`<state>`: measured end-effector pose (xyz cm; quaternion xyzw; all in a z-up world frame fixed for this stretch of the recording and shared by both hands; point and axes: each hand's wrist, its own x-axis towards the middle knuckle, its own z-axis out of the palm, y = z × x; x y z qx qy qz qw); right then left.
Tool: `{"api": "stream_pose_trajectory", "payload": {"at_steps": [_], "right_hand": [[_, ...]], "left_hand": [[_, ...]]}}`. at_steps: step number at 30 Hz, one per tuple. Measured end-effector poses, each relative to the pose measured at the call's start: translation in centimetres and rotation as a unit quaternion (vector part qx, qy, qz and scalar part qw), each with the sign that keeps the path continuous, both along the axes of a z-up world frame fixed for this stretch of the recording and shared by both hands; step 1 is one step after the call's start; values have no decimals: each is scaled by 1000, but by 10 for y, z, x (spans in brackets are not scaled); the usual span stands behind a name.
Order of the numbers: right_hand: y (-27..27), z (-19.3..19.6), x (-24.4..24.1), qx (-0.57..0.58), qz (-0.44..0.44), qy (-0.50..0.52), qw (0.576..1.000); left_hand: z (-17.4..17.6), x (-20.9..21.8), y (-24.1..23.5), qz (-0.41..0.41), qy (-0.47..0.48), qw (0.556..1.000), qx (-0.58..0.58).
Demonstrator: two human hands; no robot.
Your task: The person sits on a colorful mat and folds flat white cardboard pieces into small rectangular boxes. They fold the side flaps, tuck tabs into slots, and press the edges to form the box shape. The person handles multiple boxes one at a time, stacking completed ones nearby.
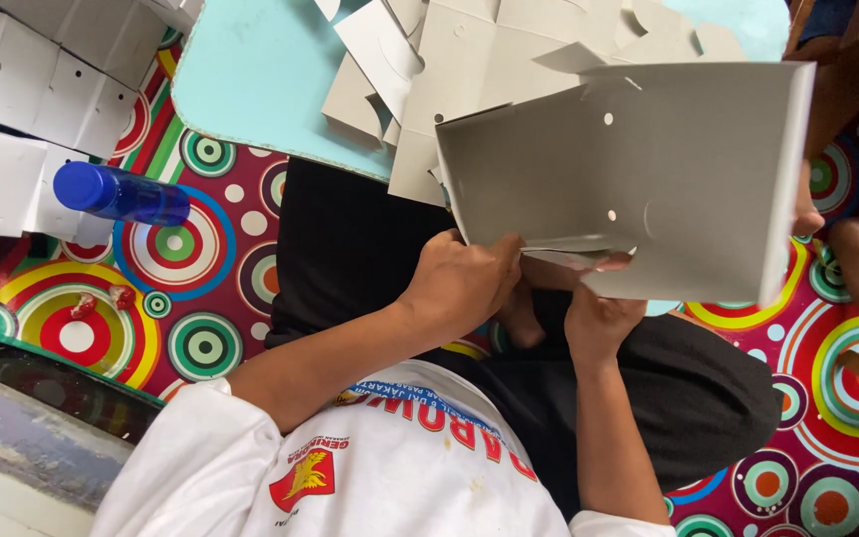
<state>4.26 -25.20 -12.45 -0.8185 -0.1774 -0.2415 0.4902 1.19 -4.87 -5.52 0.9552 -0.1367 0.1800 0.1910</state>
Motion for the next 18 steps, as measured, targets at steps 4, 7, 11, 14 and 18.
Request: {"api": "stream_pose_trajectory", "payload": {"at_steps": [4, 7, 11, 14, 18], "right_hand": [[13, 27, -2, 173, 53, 99, 979], [15, 32, 1, 208, 92, 123, 966], [-9, 19, 8, -34, 56, 28, 997], [-7, 70, 7, -243, 83, 36, 966], [-35, 36, 12, -305, 26, -177, 936]], "left_hand": [[-15, 1, -8, 24, -14, 999, 35], [-3, 4, -3, 12, -3, 1000, 20], [-2, 6, -1, 7, -4, 999, 33], [-1, 9, 1, -14, 7, 999, 30], [7, 7, 1, 2, -11, 1000, 22]]}}
